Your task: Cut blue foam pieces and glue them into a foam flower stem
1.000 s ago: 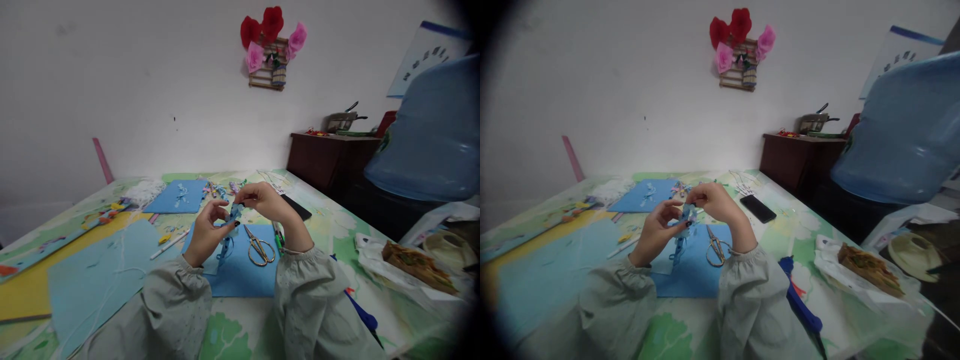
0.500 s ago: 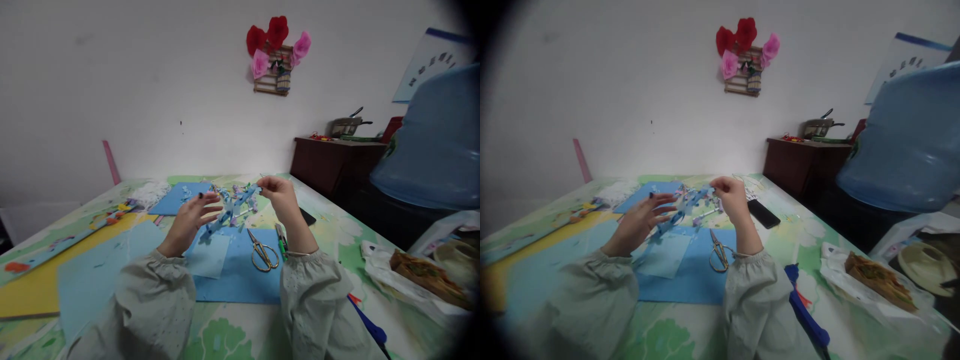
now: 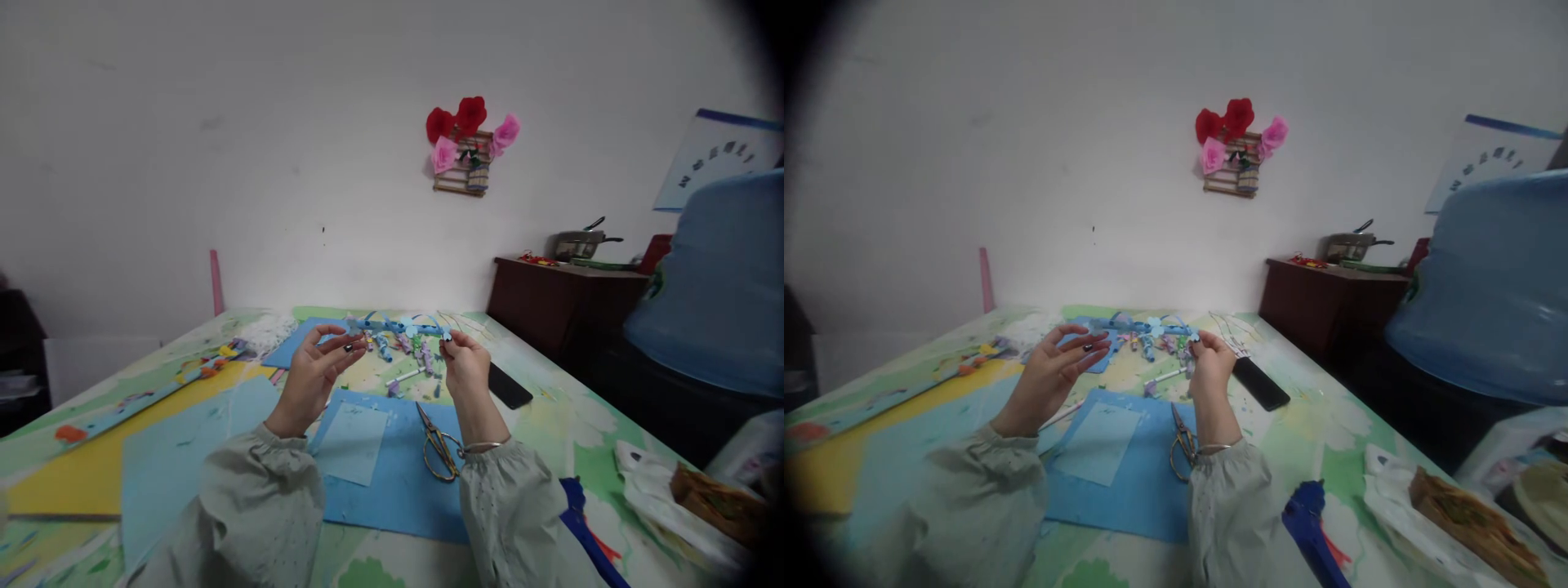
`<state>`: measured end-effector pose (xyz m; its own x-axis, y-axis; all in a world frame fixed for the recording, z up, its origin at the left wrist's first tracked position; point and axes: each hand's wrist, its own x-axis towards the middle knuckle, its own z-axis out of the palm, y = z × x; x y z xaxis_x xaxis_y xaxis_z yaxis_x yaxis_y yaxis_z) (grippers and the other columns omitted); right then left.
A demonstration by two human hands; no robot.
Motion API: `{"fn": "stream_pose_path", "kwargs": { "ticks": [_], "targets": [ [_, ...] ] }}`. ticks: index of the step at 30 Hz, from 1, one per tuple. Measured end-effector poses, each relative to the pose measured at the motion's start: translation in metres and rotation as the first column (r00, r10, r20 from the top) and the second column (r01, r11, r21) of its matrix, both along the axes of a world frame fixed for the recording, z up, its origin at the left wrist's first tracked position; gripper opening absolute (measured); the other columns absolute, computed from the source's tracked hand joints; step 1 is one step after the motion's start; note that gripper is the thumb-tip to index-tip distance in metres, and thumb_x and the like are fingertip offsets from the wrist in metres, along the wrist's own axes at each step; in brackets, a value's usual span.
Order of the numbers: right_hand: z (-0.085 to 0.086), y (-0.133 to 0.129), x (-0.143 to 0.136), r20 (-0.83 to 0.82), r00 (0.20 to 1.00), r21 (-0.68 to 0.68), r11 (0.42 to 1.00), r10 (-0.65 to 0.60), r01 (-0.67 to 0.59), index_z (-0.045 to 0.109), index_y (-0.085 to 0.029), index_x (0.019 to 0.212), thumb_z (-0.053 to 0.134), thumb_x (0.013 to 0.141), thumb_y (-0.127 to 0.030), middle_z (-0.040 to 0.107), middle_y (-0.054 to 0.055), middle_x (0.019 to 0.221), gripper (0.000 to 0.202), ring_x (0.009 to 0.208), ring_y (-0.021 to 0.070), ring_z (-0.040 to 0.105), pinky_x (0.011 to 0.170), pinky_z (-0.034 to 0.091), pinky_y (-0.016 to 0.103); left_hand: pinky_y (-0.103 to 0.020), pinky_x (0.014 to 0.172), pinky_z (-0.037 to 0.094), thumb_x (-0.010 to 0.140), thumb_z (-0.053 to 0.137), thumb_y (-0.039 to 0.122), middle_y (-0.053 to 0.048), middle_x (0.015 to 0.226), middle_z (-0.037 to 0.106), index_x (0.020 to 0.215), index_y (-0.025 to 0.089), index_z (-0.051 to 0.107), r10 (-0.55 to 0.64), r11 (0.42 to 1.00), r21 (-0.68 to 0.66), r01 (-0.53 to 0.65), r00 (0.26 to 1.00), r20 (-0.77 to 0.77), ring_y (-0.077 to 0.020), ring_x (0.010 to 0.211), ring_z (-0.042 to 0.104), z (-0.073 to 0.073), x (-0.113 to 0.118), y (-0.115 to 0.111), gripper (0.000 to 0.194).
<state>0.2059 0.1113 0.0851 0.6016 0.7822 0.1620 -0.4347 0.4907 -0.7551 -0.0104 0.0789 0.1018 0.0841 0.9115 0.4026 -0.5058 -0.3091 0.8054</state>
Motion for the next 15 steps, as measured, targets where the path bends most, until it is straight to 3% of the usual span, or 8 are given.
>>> {"fn": "stream_pose_path", "kwargs": {
  "ticks": [9,15],
  "targets": [
    [-0.003,0.0,-0.014,0.004,0.999,-0.006,0.999,0.052,-0.052,0.061,-0.014,0.066,0.069,0.046,-0.008,0.059,-0.002,0.058,0.023,0.055,0.0104,0.058,0.056,0.051,0.025,-0.034,0.083,0.051,0.064,0.074,0.015,0.0,0.075,0.067,0.086,0.015,0.056,0.133,0.99,0.023,-0.136,0.987,0.092,-0.0175,0.078,0.068,0.003,-0.01,0.009,0.028],
    [-0.003,-0.002,-0.021,0.065,0.99,0.018,0.992,0.124,-0.126,0.063,-0.016,0.066,0.07,0.046,-0.011,0.061,-0.001,0.062,0.022,0.06,0.0128,0.06,0.064,0.053,0.03,-0.029,0.078,0.05,0.066,0.073,0.021,0.002,0.074,0.066,0.086,0.018,0.057,0.147,0.989,-0.002,-0.147,0.986,0.08,-0.0128,0.075,0.065,0.005,-0.017,0.012,0.026]
  ]
}}
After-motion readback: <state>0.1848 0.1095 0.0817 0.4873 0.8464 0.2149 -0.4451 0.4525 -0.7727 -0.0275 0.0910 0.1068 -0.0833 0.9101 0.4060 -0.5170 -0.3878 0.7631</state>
